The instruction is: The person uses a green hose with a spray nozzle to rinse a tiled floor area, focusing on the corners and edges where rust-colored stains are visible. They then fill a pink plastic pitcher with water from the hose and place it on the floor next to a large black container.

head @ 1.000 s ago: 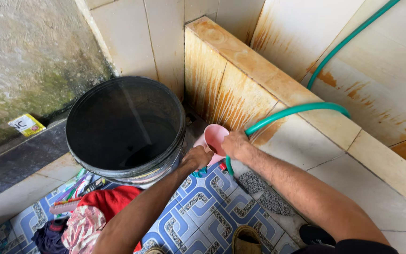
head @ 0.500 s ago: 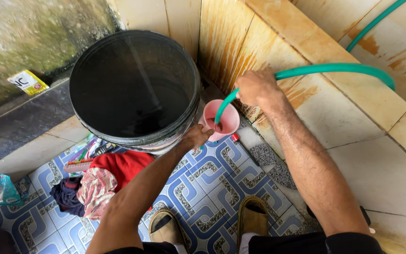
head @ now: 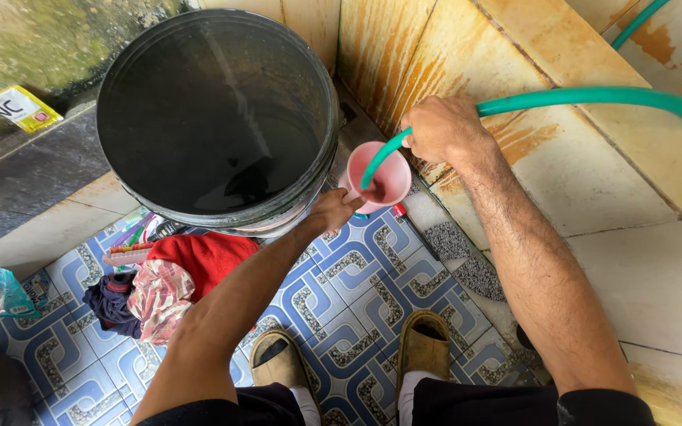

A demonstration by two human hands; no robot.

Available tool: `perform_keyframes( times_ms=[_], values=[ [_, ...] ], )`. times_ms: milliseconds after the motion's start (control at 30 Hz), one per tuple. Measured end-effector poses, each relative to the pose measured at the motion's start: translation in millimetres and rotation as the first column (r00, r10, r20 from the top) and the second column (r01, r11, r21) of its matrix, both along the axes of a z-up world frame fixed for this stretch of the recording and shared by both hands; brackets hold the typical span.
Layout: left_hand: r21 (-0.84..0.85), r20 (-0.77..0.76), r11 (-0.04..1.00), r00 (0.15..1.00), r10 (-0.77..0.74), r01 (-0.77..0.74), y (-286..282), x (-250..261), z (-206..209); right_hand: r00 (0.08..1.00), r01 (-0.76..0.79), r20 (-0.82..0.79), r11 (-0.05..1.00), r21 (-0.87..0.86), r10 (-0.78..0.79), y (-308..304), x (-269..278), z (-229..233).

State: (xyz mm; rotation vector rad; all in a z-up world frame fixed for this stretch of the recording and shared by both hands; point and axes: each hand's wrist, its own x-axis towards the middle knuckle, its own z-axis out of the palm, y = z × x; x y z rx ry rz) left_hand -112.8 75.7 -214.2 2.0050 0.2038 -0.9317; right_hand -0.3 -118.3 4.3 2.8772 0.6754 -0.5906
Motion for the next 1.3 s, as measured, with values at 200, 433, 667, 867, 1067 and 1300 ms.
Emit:
perform_keyframes(
  times_ms=[200, 433, 667, 867, 1067, 1300],
  values=[
    [0.01, -0.053, 0.994, 0.993, 0.105, -0.105, -28.5, 4.4, 43.0, 0.996, -0.015, 0.092, 1.0, 0.006, 0.014, -6.9, -3.6, -11.0],
    [0.079, -0.118, 0.967, 0.96, 0.252, -0.244, -57.2, 17.7, 58.1, 0.984, -0.015, 0.176, 0.992, -0.126, 0.037, -8.7, 7.1, -43.3],
    [-0.062, -0.267, 0.91, 0.885, 0.381, -0.41, -56.4, 36.8, 4.2, 0.914, -0.027, 0.402, 0.998, -0.06, 0.049, -14.5, 10.4, -67.3],
    [-0.173, -0.426, 0.876, 0.837, 0.345, -0.449, -47.0, 39.8, 2.2, 0.908, -0.033, 0.417, 0.999, -0.036, 0.045, -15.8, 13.9, -69.3],
    [-0.267, -0.448, 0.855, 0.842, 0.299, -0.445, -44.3, 43.5, -2.6, 0.896, -0.026, 0.441, 0.999, -0.047, 0.045, -15.2, 13.4, -71.6],
    [-0.259, -0.474, 0.839, 0.82, 0.321, -0.478, -37.3, 49.4, -14.6, 0.896, -0.011, 0.442, 0.998, -0.067, 0.039, -17.1, 9.8, -77.0]
  ],
)
